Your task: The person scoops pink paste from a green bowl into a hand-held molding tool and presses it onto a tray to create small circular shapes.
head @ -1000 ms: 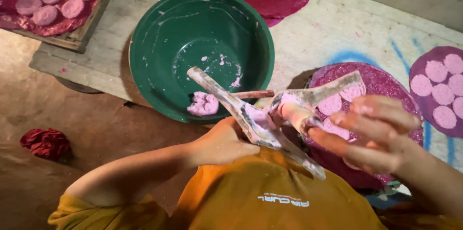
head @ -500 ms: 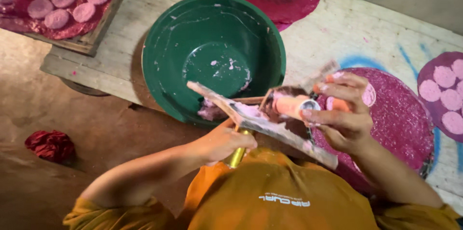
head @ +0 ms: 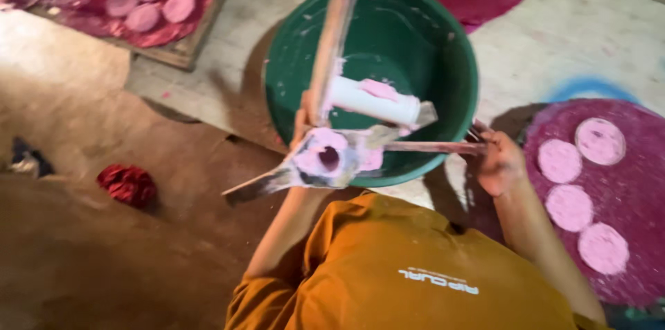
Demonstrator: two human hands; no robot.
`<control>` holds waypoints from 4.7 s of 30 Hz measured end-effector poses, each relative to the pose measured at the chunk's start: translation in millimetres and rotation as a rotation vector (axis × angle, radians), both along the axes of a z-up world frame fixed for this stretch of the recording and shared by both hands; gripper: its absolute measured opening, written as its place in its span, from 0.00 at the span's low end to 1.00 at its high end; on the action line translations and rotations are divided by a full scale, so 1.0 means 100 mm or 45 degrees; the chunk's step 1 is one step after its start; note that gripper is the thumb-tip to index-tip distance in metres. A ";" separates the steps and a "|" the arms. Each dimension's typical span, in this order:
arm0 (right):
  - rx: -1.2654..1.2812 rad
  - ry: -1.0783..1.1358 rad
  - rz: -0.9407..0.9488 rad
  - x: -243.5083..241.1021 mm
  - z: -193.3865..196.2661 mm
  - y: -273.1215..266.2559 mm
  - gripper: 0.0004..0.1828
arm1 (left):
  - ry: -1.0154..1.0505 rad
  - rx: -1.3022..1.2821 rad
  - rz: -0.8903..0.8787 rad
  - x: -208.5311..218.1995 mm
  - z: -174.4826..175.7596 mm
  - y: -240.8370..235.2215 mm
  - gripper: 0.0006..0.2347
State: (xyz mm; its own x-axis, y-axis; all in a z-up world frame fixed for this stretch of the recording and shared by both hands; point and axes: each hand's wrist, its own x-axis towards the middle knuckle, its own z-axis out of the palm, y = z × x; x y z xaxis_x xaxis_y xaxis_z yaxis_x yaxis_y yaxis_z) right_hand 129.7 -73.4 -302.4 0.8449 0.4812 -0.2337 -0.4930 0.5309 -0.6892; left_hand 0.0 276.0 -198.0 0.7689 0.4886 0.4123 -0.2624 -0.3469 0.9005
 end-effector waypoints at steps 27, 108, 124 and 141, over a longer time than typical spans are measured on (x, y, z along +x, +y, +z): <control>-0.082 -0.011 -0.056 -0.38 0.87 -0.20 0.28 | -0.367 0.617 -0.010 -0.02 0.42 -0.06 0.24; -2.194 -2.036 1.472 -0.29 1.21 1.43 0.15 | 0.069 0.910 0.468 -0.19 -0.02 0.25 0.16; -1.940 -1.274 1.375 0.15 2.29 1.03 0.20 | 0.138 0.981 0.329 0.06 0.36 0.67 0.16; -2.160 -2.800 1.003 -0.57 2.87 1.41 0.30 | 0.529 0.120 -0.500 0.33 0.65 0.39 0.21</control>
State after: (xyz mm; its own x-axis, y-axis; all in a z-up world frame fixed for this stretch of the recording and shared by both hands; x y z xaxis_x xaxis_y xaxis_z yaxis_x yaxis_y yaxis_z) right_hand 72.4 67.7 -15.2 0.2657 0.9470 -0.1807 0.9230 -0.1957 0.3314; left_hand 32.7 314.9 -133.2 0.9919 0.1094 0.0649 -0.0188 -0.3788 0.9253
